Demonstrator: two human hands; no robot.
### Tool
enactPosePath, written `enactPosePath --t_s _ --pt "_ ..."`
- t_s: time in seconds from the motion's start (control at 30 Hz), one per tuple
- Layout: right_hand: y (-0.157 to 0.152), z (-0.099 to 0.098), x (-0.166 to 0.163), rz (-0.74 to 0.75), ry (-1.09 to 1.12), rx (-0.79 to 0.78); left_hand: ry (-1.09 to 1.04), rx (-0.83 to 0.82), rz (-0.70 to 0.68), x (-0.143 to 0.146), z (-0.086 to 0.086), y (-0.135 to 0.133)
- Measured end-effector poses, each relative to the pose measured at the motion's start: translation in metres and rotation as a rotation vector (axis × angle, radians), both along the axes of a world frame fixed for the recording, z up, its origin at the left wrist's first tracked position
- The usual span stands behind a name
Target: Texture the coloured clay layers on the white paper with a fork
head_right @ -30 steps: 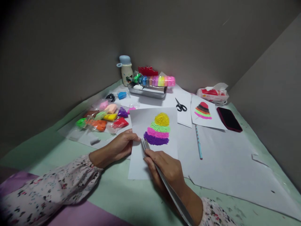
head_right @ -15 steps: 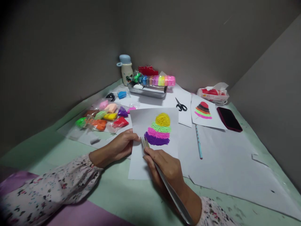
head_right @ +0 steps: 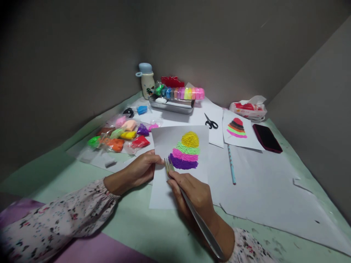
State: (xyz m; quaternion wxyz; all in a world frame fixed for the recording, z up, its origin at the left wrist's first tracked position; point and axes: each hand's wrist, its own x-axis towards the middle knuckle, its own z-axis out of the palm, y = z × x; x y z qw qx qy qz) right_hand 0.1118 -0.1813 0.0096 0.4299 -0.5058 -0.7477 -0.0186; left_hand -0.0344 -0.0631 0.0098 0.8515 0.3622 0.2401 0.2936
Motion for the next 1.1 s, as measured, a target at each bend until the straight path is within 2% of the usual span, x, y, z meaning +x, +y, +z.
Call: enactPosePath --t_s 0.6,1.1 --pt "-0.0024 -0.0034 0.0013 0.016 0.020 -0.016 0.010 -0.009 -0.008 -0.0008 -0.0003 0.0008" --pt "-0.0035 -0.0046 0.0019 0.014 0.021 -0.009 0.041 -0.032 0.056 -0.0003 0.0012 0.0014"
